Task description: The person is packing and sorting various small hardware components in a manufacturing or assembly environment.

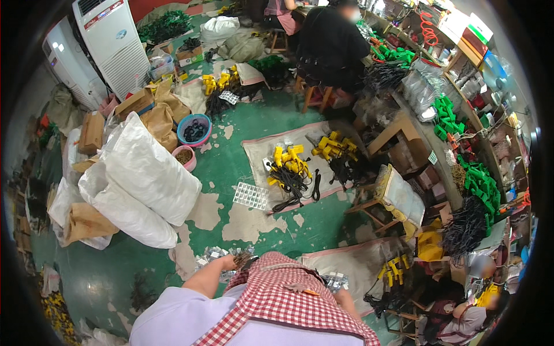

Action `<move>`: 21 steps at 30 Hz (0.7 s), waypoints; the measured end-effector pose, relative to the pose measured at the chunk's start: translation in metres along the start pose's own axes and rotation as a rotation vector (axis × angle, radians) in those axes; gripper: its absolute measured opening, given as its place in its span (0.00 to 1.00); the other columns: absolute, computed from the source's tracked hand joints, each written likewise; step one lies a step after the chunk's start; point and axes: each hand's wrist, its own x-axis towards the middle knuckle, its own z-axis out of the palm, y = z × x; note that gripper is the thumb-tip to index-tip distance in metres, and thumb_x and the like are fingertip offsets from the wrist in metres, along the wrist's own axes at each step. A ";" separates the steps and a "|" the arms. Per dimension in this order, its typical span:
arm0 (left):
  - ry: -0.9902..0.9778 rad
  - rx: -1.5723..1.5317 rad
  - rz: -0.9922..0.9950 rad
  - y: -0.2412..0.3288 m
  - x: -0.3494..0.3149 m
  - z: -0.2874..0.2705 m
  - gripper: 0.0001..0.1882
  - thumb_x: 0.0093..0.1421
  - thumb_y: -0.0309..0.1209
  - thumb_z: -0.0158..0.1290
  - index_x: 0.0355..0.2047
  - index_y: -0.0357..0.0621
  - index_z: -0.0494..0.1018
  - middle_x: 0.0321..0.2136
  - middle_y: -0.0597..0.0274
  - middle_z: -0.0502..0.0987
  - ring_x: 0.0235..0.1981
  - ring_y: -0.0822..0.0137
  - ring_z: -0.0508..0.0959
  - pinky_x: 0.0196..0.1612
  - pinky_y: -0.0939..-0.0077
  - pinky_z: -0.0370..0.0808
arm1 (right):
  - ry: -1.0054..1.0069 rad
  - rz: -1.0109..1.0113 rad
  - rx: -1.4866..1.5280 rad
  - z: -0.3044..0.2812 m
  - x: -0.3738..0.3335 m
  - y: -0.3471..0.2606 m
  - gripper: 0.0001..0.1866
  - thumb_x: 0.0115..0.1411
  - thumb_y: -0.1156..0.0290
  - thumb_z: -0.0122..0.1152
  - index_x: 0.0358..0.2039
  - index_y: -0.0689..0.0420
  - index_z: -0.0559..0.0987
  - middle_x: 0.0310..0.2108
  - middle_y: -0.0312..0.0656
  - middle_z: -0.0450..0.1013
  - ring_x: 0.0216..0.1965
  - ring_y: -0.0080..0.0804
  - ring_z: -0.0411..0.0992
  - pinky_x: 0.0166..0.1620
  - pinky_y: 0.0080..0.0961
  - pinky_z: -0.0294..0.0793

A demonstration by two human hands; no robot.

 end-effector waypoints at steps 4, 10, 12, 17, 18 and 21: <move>-0.005 0.008 0.026 -0.012 0.006 0.007 0.10 0.53 0.37 0.45 0.31 0.47 0.70 0.25 0.62 0.73 0.28 0.66 0.73 0.31 0.71 0.68 | -0.108 0.121 -0.057 0.001 0.007 -0.006 0.16 0.40 0.66 0.57 0.32 0.57 0.77 0.38 0.46 0.71 0.41 0.40 0.69 0.40 0.33 0.69; -0.017 0.056 0.062 -0.022 0.021 0.016 0.11 0.54 0.37 0.44 0.32 0.46 0.70 0.26 0.61 0.74 0.29 0.65 0.73 0.31 0.71 0.68 | -0.024 0.034 0.001 0.015 0.024 0.006 0.19 0.42 0.62 0.55 0.36 0.55 0.76 0.41 0.44 0.70 0.44 0.39 0.68 0.44 0.32 0.67; -0.022 0.076 0.073 -0.028 0.023 0.019 0.11 0.54 0.37 0.44 0.32 0.46 0.70 0.26 0.61 0.74 0.29 0.65 0.73 0.30 0.71 0.68 | -0.035 0.047 -0.007 0.016 0.026 0.005 0.20 0.43 0.61 0.54 0.37 0.54 0.75 0.43 0.44 0.69 0.45 0.38 0.67 0.45 0.32 0.67; -0.038 0.143 0.095 -0.026 0.031 0.013 0.11 0.54 0.36 0.43 0.33 0.45 0.70 0.27 0.60 0.74 0.29 0.65 0.73 0.30 0.70 0.68 | -0.031 0.014 -0.009 0.025 0.036 0.012 0.20 0.43 0.61 0.53 0.38 0.54 0.75 0.43 0.44 0.68 0.46 0.38 0.67 0.45 0.31 0.67; -0.039 0.156 0.098 -0.026 0.034 0.013 0.11 0.54 0.36 0.43 0.33 0.45 0.70 0.27 0.60 0.74 0.29 0.65 0.73 0.30 0.70 0.68 | -0.026 0.004 -0.007 0.026 0.036 0.011 0.20 0.43 0.61 0.53 0.38 0.54 0.75 0.43 0.44 0.68 0.46 0.38 0.67 0.45 0.30 0.67; -0.032 0.175 0.087 -0.038 0.034 0.007 0.11 0.54 0.36 0.43 0.33 0.45 0.70 0.27 0.59 0.74 0.29 0.64 0.73 0.30 0.70 0.68 | -0.023 0.008 0.010 0.014 0.024 0.006 0.20 0.43 0.62 0.54 0.37 0.54 0.75 0.43 0.44 0.69 0.45 0.37 0.67 0.45 0.30 0.67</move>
